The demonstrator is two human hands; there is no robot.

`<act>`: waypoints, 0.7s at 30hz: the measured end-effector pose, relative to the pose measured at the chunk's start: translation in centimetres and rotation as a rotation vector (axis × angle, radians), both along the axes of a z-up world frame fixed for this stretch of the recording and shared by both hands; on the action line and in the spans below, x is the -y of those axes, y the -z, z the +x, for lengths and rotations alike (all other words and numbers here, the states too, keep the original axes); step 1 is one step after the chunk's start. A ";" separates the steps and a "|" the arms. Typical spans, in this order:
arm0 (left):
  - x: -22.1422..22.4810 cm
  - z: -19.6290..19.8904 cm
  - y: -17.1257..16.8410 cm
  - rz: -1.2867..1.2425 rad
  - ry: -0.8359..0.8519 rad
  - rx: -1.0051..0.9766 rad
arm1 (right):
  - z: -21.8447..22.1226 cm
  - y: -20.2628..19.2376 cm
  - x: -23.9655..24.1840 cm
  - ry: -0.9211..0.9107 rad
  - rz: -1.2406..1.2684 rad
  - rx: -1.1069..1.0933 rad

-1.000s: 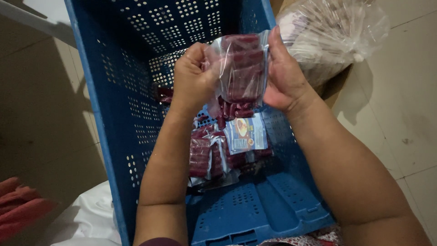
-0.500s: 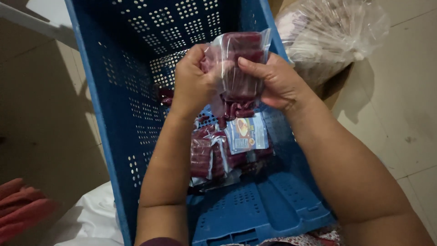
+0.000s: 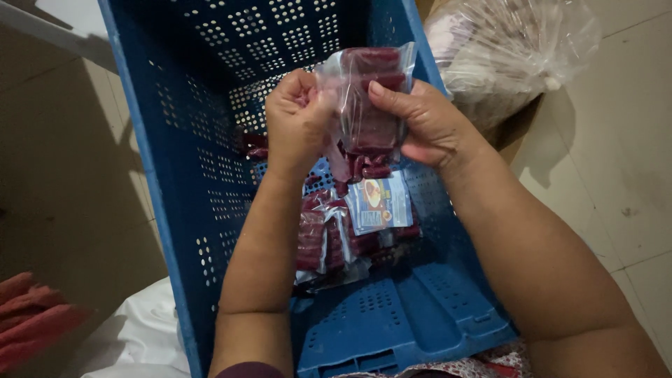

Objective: The person picks up plastic bags containing sausages from a blue crate, handles them to arrange or count them, and places some into a white bag.

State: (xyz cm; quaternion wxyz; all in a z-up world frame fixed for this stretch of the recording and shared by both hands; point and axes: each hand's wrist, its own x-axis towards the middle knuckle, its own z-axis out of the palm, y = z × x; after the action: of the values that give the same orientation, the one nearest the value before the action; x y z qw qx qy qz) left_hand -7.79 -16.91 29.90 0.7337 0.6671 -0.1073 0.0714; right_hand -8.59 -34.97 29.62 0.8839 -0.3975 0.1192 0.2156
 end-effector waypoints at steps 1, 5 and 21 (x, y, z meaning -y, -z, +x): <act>0.0 0.1 0.1 -0.093 0.044 -0.055 | 0.0 -0.3 -0.1 0.014 -0.014 -0.034; -0.4 0.1 -0.9 -0.118 0.150 -0.104 | 0.2 0.5 0.1 0.043 0.050 -0.015; -1.9 2.6 1.5 -0.564 0.260 -0.329 | 0.4 0.4 0.7 0.032 0.160 0.041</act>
State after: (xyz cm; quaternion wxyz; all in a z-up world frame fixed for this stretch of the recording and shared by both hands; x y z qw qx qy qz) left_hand -5.20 -15.05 28.41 0.8995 0.4217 -0.0478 -0.1041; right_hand -8.19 -35.63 29.22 0.9184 -0.3282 0.0897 0.2019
